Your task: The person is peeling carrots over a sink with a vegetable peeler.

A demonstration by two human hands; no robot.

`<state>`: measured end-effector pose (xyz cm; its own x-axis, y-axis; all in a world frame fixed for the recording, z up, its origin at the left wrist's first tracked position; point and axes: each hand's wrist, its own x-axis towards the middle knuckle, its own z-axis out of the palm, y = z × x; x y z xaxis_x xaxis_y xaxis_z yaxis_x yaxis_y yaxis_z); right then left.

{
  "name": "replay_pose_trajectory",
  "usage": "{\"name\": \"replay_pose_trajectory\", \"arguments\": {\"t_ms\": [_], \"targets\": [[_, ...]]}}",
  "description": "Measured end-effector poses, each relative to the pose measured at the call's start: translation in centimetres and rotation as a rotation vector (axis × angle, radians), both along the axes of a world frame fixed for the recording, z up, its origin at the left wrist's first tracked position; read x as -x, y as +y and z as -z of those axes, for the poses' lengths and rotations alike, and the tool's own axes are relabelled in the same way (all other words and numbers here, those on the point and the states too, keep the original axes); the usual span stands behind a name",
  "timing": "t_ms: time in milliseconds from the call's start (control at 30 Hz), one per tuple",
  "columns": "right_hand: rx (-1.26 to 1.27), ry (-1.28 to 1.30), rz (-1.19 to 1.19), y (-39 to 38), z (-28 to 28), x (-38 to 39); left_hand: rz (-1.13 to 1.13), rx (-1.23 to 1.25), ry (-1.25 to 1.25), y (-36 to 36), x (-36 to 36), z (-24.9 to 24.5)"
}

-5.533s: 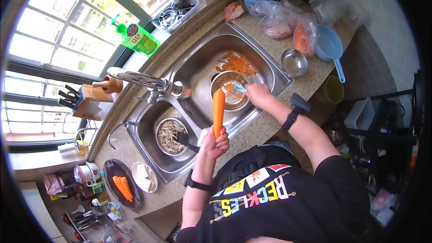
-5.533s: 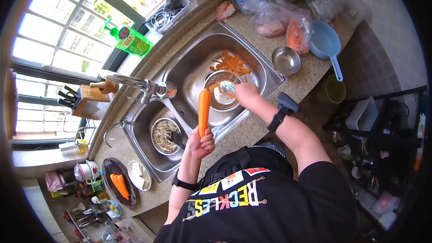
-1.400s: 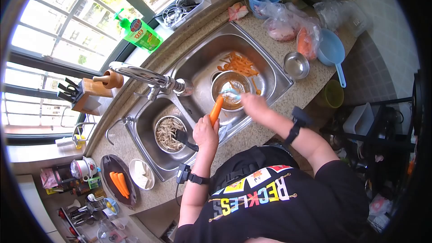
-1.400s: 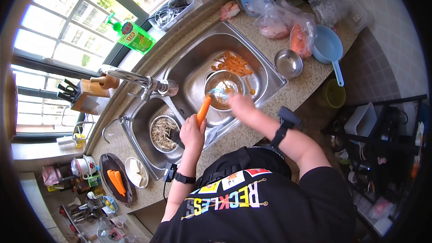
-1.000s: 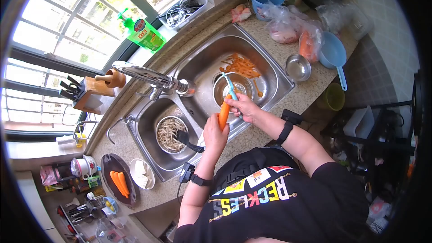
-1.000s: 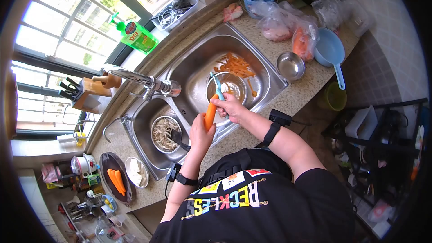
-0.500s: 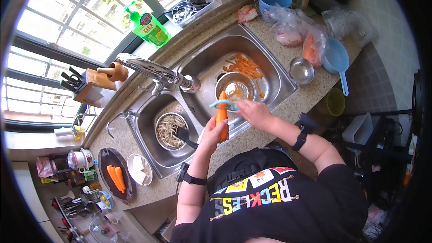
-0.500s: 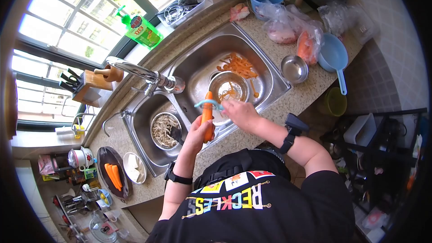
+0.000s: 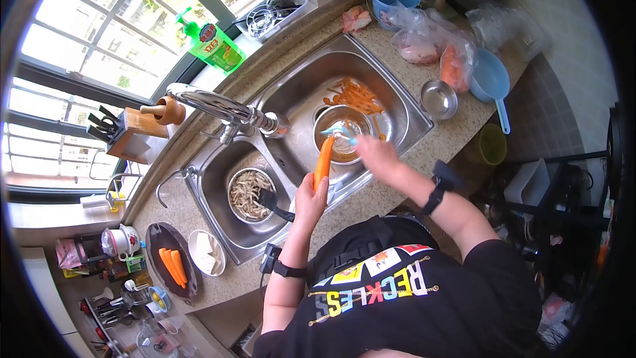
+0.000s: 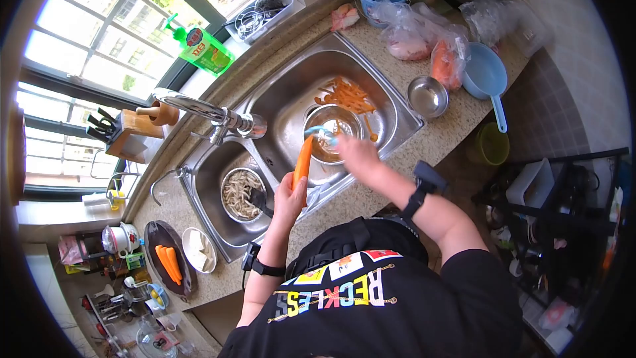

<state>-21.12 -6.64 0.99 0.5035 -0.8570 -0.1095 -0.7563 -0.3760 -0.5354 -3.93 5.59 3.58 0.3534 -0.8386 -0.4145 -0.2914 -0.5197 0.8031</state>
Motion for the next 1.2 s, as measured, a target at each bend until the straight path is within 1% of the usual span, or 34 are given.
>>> {"name": "replay_pose_trajectory", "arguments": {"t_ms": [33,100,133,167,200,233,300,333,367,400,433,467,533,567,600,633,700,767,800,833,900,933,967,1033,1067,1133,1167,1200], "targets": [[-0.009,0.079,-0.001,-1.4,1.0,0.9,0.003,0.017,-0.035,0.3,0.0,0.2],[-0.007,0.018,0.11,-1.8,-0.4,1.1,0.006,0.037,-0.078,0.0,0.0,-0.9],[-0.009,0.019,0.106,-1.4,-1.1,1.0,0.027,0.073,-0.265,0.1,0.3,-1.6],[-0.049,-0.056,0.078,-0.4,-2.3,0.6,0.053,0.106,-0.451,0.2,0.5,-2.4],[-0.083,-0.132,0.052,0.4,-3.1,0.2,0.059,0.089,-0.477,0.0,0.6,-2.6],[-0.081,-0.131,0.053,1.5,-3.6,0.0,0.059,0.091,-0.475,0.0,0.6,-2.4],[0.074,-0.161,-0.225,3.4,-4.1,-0.2,0.04,0.14,-0.565,0.0,0.6,-1.7],[0.042,-0.23,-0.144,3.0,-3.0,-0.3,0.046,0.142,-0.565,0.0,0.6,-1.4],[0.041,-0.229,-0.139,1.6,-1.4,0.2,0.053,0.2,-0.605,0.2,0.5,-1.2],[-0.008,-0.092,-0.027,-0.8,0.4,1.2,0.055,0.26,-0.645,0.3,0.5,-1.0],[-0.058,0.042,0.083,-1.9,1.3,1.9,0.052,0.26,-0.649,0.5,0.6,-1.2],[-0.057,0.035,0.083,-2.0,1.2,2.2,0.039,0.263,-0.628,0.6,0.5,-1.6],[-0.077,-0.061,0.139,-2.2,1.0,3.0,0.018,0.264,-0.599,0.4,0.6,-1.6],[-0.079,-0.057,0.136,-1.8,1.1,3.0,0.001,0.26,-0.542,0.3,0.5,-1.4],[-0.137,-0.123,0.099,-1.2,1.3,2.8,-0.015,0.257,-0.488,0.2,0.4,-1.3],[-0.193,-0.19,0.06,-0.5,1.4,2.5,-0.018,0.257,-0.488,0.2,0.4,-1.1],[-0.149,-0.235,0.061,0.8,-0.5,1.6,-0.014,0.147,-0.423,-0.1,0.6,-0.9],[-0.009,-0.39,0.055,2.0,-2.3,0.7,-0.014,0.161,-0.431,-0.2,0.9,-1.2],[0.121,-0.426,-0.04,2.6,-2.3,0.3,-0.012,0.148,-0.455,-0.3,1.1,-1.5],[0.12,-0.424,-0.036,3.0,-2.8,0.1,-0.009,0.137,-0.479,-0.4,1.2,-1.7],[0.046,-0.178,-0.232,3.5,-4.6,0.0,-0.001,0.15,-0.505,-0.3,1.1,-1.2],[0.097,-0.181,-0.186,2.9,-3.8,-0.2,0.004,0.162,-0.532,-0.1,1.0,-1.0],[0.097,-0.181,-0.185,1.5,-2.2,0.2,0.005,0.162,-0.532,0.1,0.9,-1.0],[-0.032,0.08,-0.028,-1.5,0.5,1.5,0.05,0.172,-0.637,0.4,0.6,-1.0],[-0.03,0.075,-0.026,-1.5,-0.1,1.4,0.052,0.175,-0.642,0.5,0.3,-1.0],[-0.101,0.07,0.058,-1.5,-1.5,1.9,0.058,0.279,-0.733,0.7,0.2,-0.8],[-0.106,0.075,0.056,-0.9,-2.3,1.8,0.058,0.274,-0.728,0.8,0.1,-0.6],[-0.077,-0.04,0.024,-0.1,-3.1,1.2,0.068,0.251,-0.752,0.6,0.0,-0.5]]}}
